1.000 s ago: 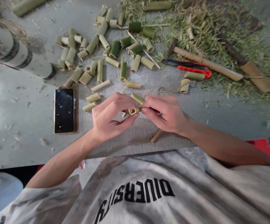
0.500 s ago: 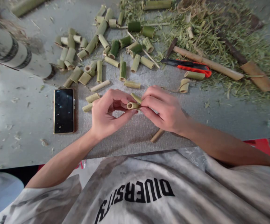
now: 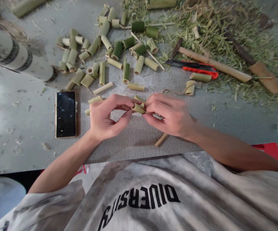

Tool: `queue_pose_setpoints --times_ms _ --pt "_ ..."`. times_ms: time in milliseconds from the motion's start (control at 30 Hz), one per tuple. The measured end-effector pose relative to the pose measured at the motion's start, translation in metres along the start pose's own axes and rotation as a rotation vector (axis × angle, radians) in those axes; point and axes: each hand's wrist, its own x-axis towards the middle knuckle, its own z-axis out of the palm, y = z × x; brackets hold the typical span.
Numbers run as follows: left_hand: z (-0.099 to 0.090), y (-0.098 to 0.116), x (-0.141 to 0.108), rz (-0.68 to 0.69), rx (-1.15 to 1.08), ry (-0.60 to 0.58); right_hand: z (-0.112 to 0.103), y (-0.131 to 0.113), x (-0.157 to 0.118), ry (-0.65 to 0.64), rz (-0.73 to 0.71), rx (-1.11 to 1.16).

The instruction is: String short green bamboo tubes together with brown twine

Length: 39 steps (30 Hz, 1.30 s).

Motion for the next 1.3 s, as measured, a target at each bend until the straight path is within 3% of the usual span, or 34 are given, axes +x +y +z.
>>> queue_pose_setpoints --times_ms 200,533,900,1300 --pt "-0.007 -0.001 0.009 0.113 0.062 -0.050 0.000 0.000 -0.001 -0.001 -0.005 0.021" --pt "-0.029 -0.008 0.022 0.021 0.161 -0.300 -0.002 0.002 0.002 -0.033 -0.046 -0.035" --pt "-0.038 -0.008 0.025 -0.040 0.065 -0.375 -0.002 0.005 0.001 -0.043 0.026 0.069" --pt "-0.044 -0.013 0.021 -0.140 -0.127 -0.386 -0.003 0.007 -0.001 -0.082 -0.032 0.186"
